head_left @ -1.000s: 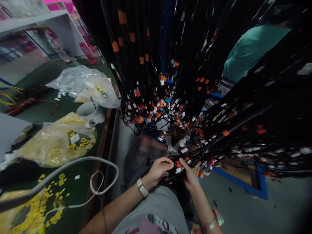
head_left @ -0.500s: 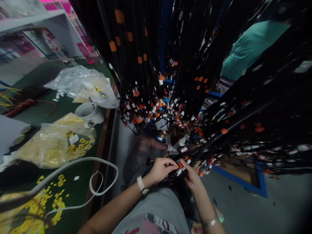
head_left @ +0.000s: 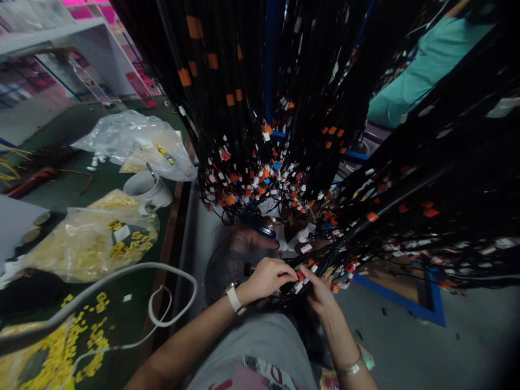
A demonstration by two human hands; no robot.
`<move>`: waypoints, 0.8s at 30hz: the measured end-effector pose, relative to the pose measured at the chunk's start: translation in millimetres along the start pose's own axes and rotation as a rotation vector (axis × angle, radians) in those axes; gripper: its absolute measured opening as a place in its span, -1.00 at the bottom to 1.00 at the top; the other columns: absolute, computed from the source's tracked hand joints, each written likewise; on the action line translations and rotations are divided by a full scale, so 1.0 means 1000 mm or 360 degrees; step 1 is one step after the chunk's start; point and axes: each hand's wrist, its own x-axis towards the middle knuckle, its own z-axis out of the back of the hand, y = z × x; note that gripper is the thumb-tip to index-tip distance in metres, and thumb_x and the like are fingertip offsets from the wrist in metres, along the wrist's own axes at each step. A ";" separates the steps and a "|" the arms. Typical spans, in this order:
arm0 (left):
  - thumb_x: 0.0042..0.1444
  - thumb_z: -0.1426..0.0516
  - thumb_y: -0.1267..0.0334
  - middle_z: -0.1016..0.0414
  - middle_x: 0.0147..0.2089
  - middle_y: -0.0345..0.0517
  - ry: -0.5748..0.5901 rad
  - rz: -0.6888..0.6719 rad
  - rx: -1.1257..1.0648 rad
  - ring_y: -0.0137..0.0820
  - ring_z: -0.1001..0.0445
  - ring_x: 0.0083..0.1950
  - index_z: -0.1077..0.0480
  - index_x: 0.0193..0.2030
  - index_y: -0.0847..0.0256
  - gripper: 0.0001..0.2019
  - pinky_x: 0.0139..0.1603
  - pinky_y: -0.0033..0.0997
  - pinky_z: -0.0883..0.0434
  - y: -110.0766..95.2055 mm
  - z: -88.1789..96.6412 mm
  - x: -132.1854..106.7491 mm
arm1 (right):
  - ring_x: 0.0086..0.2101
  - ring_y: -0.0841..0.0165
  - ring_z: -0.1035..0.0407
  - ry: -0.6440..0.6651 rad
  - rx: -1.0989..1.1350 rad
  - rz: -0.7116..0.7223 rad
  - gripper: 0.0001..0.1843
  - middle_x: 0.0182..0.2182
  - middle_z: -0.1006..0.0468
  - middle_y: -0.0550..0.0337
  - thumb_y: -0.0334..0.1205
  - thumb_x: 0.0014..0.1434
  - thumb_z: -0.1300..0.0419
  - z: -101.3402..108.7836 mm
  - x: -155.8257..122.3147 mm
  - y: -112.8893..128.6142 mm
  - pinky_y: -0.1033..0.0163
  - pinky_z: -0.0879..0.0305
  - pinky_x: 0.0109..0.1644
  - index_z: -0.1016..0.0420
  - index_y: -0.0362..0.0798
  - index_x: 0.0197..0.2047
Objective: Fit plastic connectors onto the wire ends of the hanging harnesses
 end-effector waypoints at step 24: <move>-0.18 -0.30 -0.01 -0.16 -0.63 -0.39 0.0287 0.0863 -0.1160 -0.64 0.03 -0.64 -0.42 -0.27 0.32 -0.56 -0.61 -0.50 0.15 0.021 -0.011 -0.001 | -0.54 0.42 -0.25 0.0130 -0.0128 0.0282 -0.72 -0.62 -0.40 0.31 -0.13 -0.27 -0.46 -0.001 -0.004 -0.002 0.29 -0.20 -0.42 -0.46 -0.04 -0.57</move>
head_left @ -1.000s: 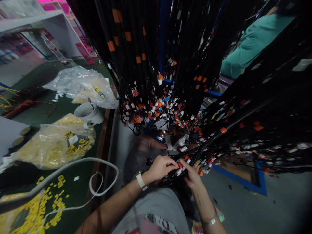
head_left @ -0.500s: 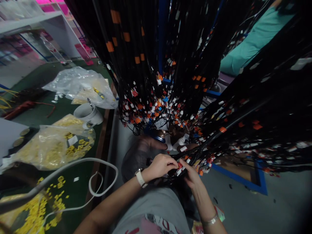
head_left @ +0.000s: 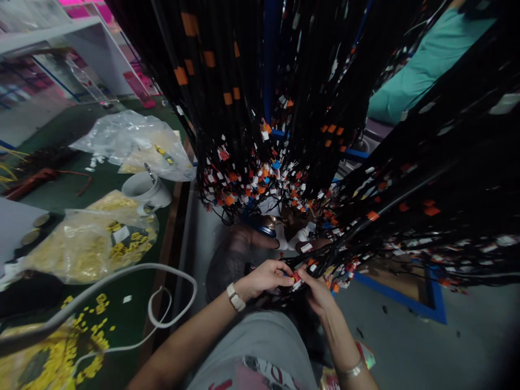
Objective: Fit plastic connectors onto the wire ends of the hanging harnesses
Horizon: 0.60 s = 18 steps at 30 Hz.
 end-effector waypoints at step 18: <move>-0.05 -0.28 0.10 0.18 -0.63 -0.49 0.0328 0.0146 -0.0807 -0.68 0.26 -0.66 -0.32 0.07 0.21 -0.46 -0.65 -0.56 0.31 0.021 -0.002 -0.004 | -0.42 0.39 -0.28 0.0076 -0.0074 0.0088 -0.77 -0.48 -0.48 0.30 -0.14 -0.19 -0.43 0.001 0.002 -0.005 0.30 -0.18 -0.29 -0.47 -0.01 -0.52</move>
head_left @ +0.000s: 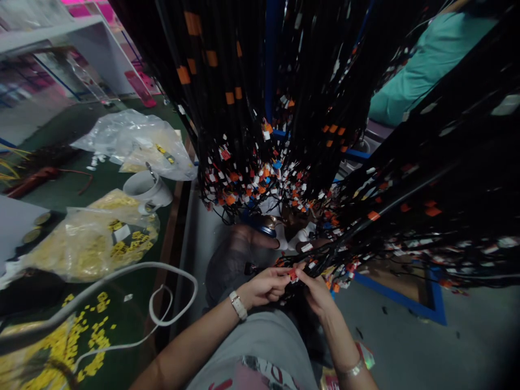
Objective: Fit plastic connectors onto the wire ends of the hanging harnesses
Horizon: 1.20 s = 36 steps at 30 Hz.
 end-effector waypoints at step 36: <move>-0.09 -0.26 0.00 0.09 -0.71 -0.52 -0.0344 -0.0362 0.0097 -0.68 0.23 -0.69 -0.39 -0.17 0.39 -0.52 -0.66 -0.50 0.26 0.009 -0.011 0.008 | -0.37 0.36 -0.23 0.0038 -0.0050 0.0044 -0.73 -0.46 -0.39 0.26 -0.12 -0.15 -0.40 0.002 0.004 -0.004 0.24 -0.14 -0.24 -0.40 -0.02 -0.53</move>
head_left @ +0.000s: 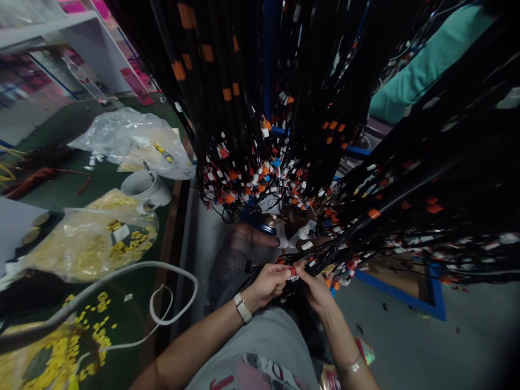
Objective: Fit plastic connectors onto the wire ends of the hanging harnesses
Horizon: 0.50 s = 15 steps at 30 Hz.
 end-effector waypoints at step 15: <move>-0.01 -0.25 0.08 0.13 -0.67 -0.50 0.0200 0.0118 -0.0149 -0.68 0.24 -0.68 -0.36 -0.08 0.33 -0.58 -0.67 -0.56 0.28 -0.005 0.005 -0.006 | -0.34 0.33 -0.33 -0.0102 0.0085 -0.0033 -0.68 -0.41 -0.51 0.28 -0.07 -0.21 -0.44 0.006 0.002 -0.005 0.22 -0.21 -0.16 -0.50 0.02 -0.38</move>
